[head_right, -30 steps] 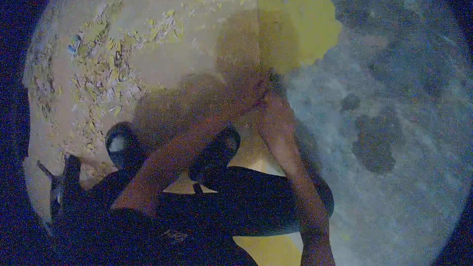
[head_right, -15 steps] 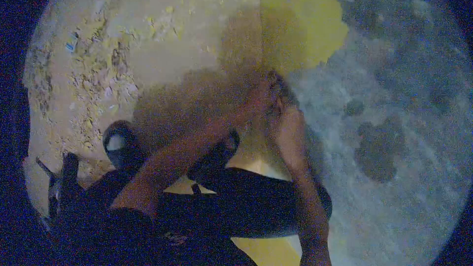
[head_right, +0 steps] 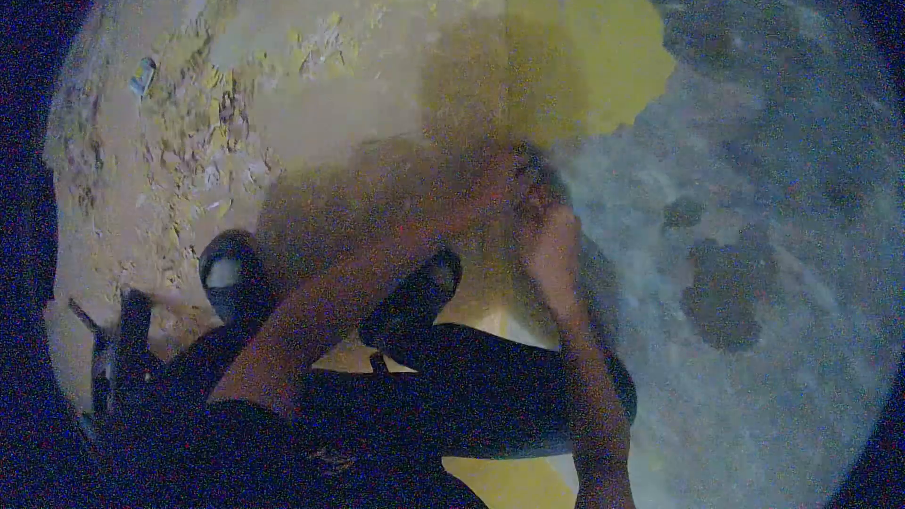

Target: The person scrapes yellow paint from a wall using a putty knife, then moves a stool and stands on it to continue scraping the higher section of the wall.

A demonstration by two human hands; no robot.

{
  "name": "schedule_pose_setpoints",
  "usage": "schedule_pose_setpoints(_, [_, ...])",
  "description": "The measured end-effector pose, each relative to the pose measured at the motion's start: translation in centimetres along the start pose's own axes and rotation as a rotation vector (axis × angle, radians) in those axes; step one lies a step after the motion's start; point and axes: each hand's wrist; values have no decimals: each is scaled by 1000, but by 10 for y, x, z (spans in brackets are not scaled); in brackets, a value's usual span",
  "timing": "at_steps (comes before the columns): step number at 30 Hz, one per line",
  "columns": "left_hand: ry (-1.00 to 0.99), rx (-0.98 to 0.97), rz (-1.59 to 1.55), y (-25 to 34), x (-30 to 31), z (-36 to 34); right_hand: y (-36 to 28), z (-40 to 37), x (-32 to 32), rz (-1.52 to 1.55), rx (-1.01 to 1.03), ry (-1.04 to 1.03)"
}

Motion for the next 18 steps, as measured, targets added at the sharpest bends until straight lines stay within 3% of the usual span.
schedule_pose_setpoints(2, [-368, 337, -160, -4, 3, 10, 14, 5, -8, -73, -25, -18])
schedule_pose_setpoints(3, [-372, 329, -158, 3, 1, 2, 11, -1, -4, -72, -26, -9])
schedule_pose_setpoints(5, [-136, 229, -73, 14, 3, -5, -3, -6, 2, 87, 21, 78])
schedule_pose_setpoints(6, [-128, 221, -66, 11, 5, 1, -6, -4, 2, 92, 32, 83])
schedule_pose_setpoints(8, [-55, 90, -244, 9, 2, -5, -6, -11, 3, -76, 1, 24])
schedule_pose_setpoints(9, [-64, 112, -254, 7, 0, -10, -4, -16, 3, -83, -16, 7])
schedule_pose_setpoints(11, [-409, 445, -224, -1, 4, 11, -6, -4, 1, -132, -141, -55])
schedule_pose_setpoints(12, [-405, 426, -213, 1, 5, 11, -6, -3, 0, -125, -131, -38])
schedule_pose_setpoints(14, [-49, 15, -85, -1, -2, -5, 0, -7, -7, 33, 49, 169])
schedule_pose_setpoints(15, [-55, 27, -89, 9, 12, -2, 1, -4, -9, 30, 39, 160])
schedule_pose_setpoints(17, [-305, 458, -208, 44, 47, 14, 3, 6, -7, -104, -171, -48])
schedule_pose_setpoints(18, [-300, 435, -208, 35, 32, 11, -4, 4, 1, -107, -160, -28])
Point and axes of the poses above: each hand's wrist, its own z-axis towards the middle knuckle, its own x-axis out of the back of the hand, y = z × x, and after that the axes turned 3 degrees about y, right-handed
